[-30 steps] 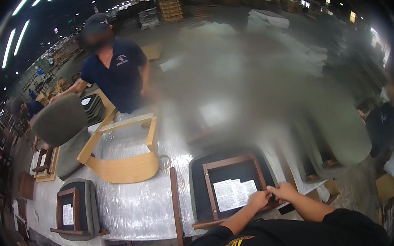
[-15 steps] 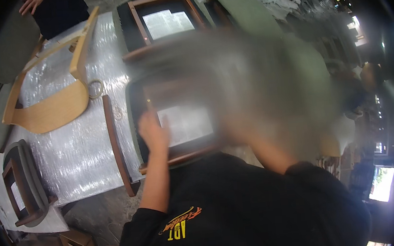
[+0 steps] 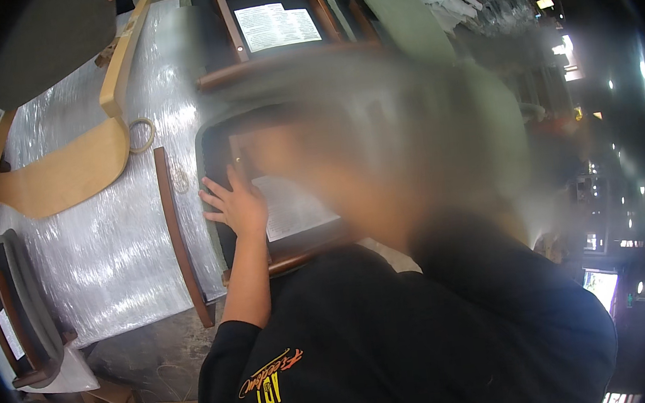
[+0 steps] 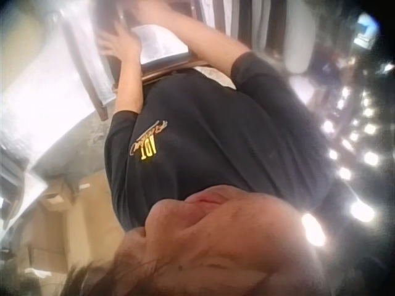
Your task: The person assembles chair frames by attaching wooden armrests and securing them with screws. They handle chair frames and cushions, positioning them on a workbench and using a power drill to fasten components.
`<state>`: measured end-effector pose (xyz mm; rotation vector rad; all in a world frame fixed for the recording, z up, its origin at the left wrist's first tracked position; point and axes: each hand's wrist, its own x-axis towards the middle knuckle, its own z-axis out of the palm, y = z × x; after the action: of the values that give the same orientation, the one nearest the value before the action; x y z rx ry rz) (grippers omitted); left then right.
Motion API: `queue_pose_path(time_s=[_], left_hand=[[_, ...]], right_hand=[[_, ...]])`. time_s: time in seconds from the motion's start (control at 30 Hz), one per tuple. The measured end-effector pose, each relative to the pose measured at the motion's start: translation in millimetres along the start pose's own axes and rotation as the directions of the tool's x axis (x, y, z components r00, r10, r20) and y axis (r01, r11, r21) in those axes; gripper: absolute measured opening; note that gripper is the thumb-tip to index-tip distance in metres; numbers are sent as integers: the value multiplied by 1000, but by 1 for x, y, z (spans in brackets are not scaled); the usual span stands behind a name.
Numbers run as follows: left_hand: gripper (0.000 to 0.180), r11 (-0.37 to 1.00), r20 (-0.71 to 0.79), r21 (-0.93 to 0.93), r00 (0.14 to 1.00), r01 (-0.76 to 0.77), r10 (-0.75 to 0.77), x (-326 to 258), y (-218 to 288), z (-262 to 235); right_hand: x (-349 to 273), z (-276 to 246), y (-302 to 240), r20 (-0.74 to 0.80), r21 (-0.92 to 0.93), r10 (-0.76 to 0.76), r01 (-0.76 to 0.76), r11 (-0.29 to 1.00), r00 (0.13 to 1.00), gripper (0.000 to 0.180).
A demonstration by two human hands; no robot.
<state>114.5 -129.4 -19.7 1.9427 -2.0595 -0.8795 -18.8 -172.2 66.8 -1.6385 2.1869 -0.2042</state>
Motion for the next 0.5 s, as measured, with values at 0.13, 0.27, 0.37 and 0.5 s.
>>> queue_pose_path(time_s=[0.13,0.27,0.37,0.5], left_hand=[[70,1000,-31,5,1000,-6,6,-1,2,-2],[69,984,-121,-160,991,-76,57,10,-5,6],[64,891,-322,-252,901,-379,292,45,-13,16],[56,846,-256,-319,898,-427,357,71,-18,36]], right_hand=[[11,0,2,91,-24,-72,74,997,993,32],[38,8,-2,376,-219,41,46,975,926,39],[50,6,-10,518,-92,-21,80,993,855,43],[39,-7,-29,413,-412,-376,539,734,829,42]])
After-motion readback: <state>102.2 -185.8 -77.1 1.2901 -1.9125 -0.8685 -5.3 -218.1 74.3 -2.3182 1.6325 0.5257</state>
